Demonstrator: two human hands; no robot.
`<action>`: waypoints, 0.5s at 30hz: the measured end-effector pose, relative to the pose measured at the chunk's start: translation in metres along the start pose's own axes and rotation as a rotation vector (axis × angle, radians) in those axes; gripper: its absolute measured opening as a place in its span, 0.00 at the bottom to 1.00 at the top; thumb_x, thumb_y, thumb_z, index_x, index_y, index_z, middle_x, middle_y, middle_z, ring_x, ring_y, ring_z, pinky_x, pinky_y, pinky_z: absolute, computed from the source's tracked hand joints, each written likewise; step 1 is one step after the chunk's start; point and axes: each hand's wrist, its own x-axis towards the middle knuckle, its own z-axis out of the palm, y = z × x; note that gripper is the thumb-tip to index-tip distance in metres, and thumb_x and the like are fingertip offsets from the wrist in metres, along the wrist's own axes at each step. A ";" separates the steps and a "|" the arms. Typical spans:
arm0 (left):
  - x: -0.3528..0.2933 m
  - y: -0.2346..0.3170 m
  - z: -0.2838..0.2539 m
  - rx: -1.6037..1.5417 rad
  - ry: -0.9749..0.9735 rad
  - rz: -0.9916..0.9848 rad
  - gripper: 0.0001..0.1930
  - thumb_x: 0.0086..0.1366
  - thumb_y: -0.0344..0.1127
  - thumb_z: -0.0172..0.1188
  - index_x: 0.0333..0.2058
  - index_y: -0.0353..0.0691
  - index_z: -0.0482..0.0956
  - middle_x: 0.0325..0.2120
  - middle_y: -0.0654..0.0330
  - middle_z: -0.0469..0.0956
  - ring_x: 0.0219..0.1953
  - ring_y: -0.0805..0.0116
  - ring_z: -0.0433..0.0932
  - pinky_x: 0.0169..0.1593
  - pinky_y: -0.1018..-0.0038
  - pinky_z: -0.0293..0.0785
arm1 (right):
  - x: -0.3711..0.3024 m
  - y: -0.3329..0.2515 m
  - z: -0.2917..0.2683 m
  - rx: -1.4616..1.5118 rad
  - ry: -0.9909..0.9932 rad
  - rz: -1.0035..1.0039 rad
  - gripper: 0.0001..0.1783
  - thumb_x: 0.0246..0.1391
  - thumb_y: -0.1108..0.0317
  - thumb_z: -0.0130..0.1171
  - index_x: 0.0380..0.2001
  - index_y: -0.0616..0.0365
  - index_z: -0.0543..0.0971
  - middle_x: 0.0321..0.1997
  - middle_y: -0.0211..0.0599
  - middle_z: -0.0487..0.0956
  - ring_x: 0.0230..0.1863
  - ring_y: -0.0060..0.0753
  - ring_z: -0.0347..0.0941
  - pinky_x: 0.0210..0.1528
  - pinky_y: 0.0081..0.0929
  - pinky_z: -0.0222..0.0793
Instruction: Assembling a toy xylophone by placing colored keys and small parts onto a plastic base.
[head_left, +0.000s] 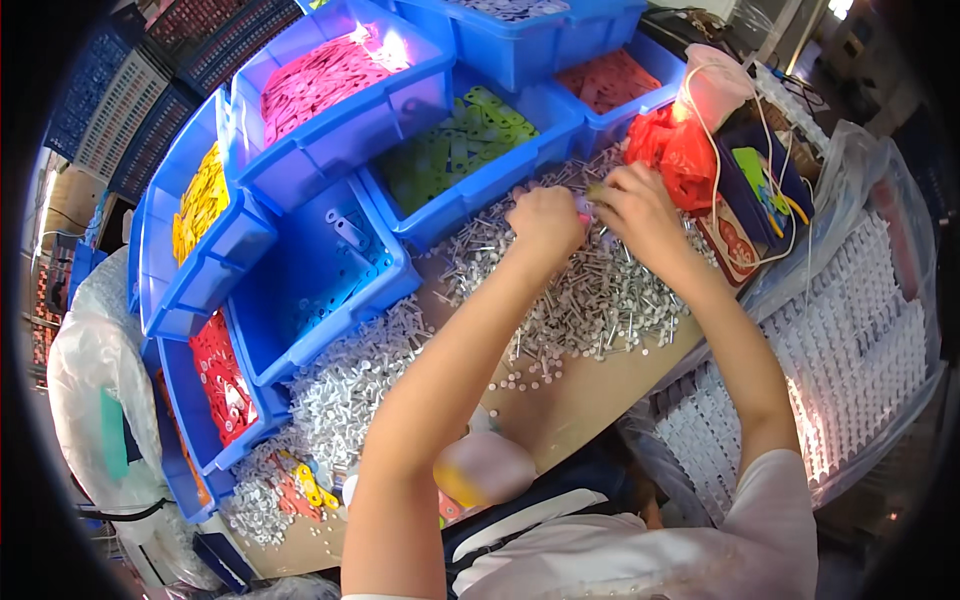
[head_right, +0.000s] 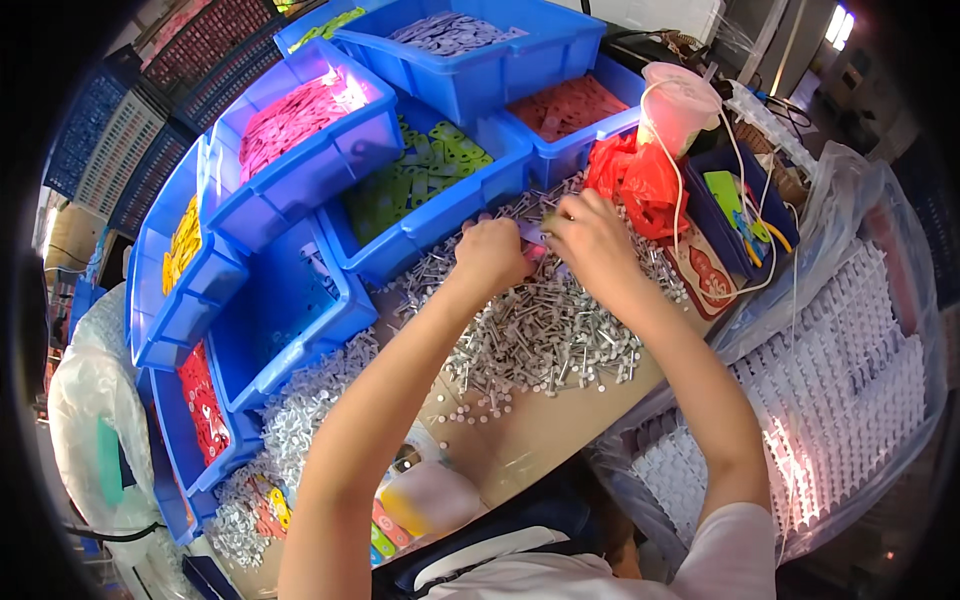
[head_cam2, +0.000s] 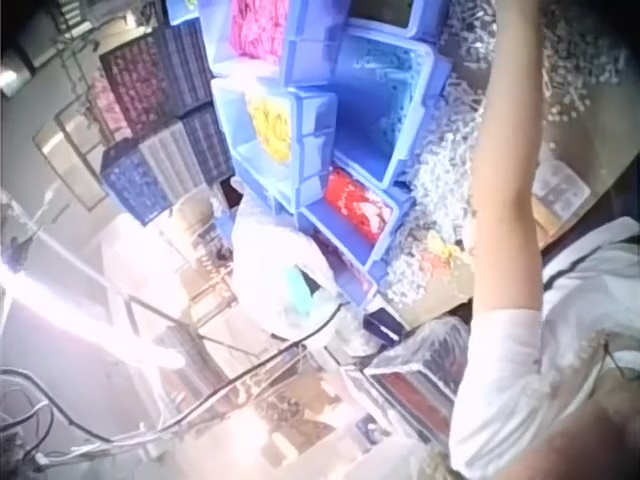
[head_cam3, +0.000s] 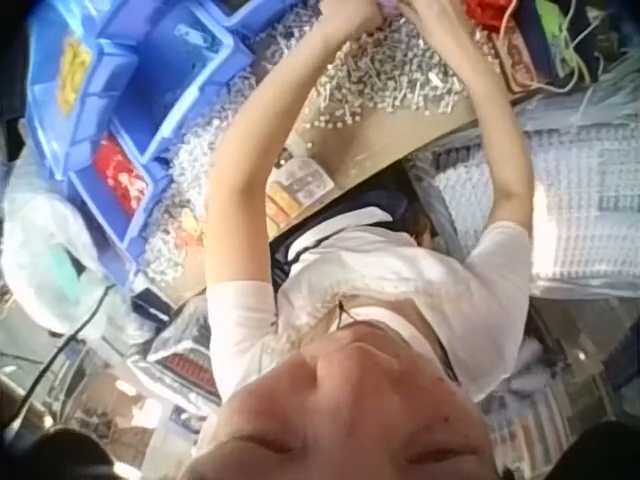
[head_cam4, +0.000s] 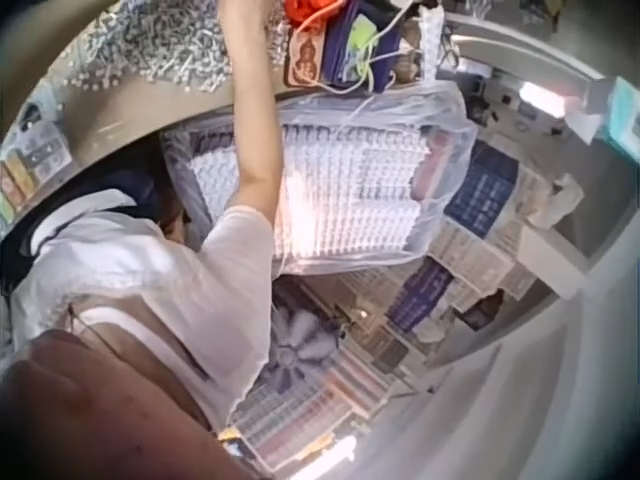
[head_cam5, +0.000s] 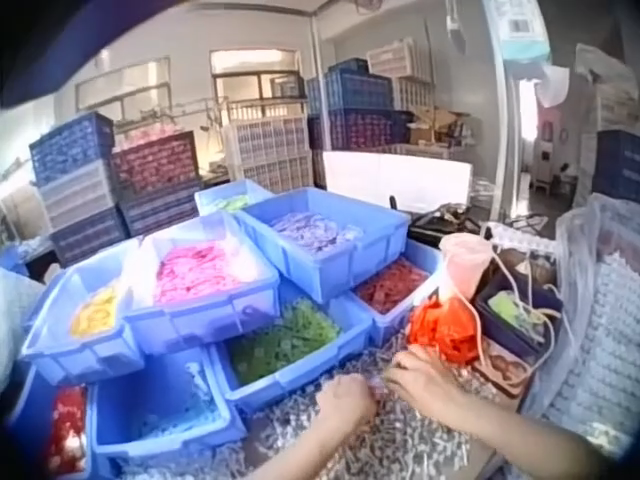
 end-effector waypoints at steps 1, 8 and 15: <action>0.000 0.001 0.000 -0.027 -0.019 -0.043 0.21 0.50 0.45 0.68 0.36 0.33 0.82 0.40 0.44 0.79 0.46 0.42 0.78 0.50 0.57 0.76 | 0.005 0.000 0.005 -0.052 -0.050 -0.015 0.13 0.42 0.73 0.67 0.35 0.59 0.82 0.36 0.37 0.71 0.44 0.42 0.67 0.47 0.37 0.65; -0.008 -0.006 0.006 0.046 -0.022 -0.013 0.30 0.46 0.49 0.68 0.42 0.30 0.80 0.49 0.37 0.73 0.58 0.32 0.67 0.56 0.55 0.71 | 0.008 -0.003 0.017 -0.110 -0.095 -0.060 0.07 0.39 0.70 0.65 0.25 0.60 0.81 0.39 0.37 0.71 0.47 0.41 0.65 0.49 0.37 0.61; -0.019 -0.007 -0.003 0.069 0.011 0.005 0.19 0.57 0.42 0.62 0.44 0.37 0.82 0.56 0.45 0.71 0.61 0.41 0.66 0.61 0.55 0.64 | -0.005 -0.014 0.016 0.020 -0.052 0.148 0.06 0.48 0.71 0.60 0.28 0.61 0.83 0.35 0.42 0.76 0.45 0.47 0.70 0.47 0.42 0.65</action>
